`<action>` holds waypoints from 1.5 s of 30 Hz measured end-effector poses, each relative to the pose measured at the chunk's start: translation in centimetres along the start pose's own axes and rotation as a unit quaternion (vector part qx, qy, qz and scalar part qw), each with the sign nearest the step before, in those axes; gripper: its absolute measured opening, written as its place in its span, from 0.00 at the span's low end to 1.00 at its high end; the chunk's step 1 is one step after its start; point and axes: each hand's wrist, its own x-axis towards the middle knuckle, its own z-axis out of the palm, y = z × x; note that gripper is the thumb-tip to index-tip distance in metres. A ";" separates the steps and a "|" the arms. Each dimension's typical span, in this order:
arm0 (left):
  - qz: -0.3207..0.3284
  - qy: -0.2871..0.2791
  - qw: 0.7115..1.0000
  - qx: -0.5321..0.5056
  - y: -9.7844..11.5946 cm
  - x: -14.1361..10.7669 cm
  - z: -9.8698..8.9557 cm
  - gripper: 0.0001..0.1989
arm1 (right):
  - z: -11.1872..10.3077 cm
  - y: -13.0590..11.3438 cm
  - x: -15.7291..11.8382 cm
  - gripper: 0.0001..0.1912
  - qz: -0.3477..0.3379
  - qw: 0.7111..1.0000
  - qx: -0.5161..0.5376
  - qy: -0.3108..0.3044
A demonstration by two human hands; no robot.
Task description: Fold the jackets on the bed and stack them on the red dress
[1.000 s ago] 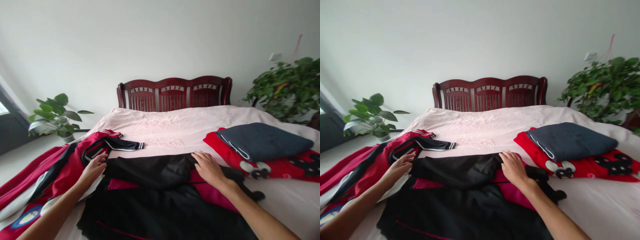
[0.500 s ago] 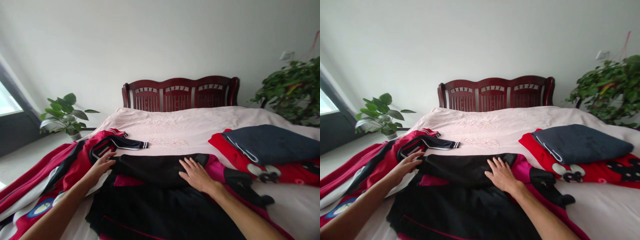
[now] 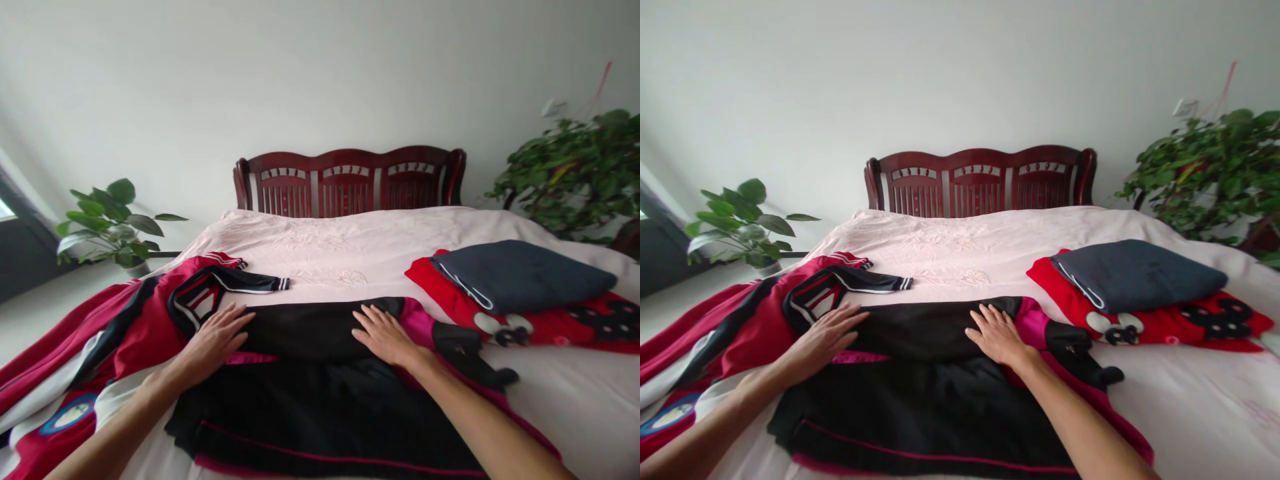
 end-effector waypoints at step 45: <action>-0.069 0.029 0.995 0.060 9.3 -7.4 2.2 0.25 | -2.5 -4.1 -10.6 0.20 0.052 0.972 -0.011 0.227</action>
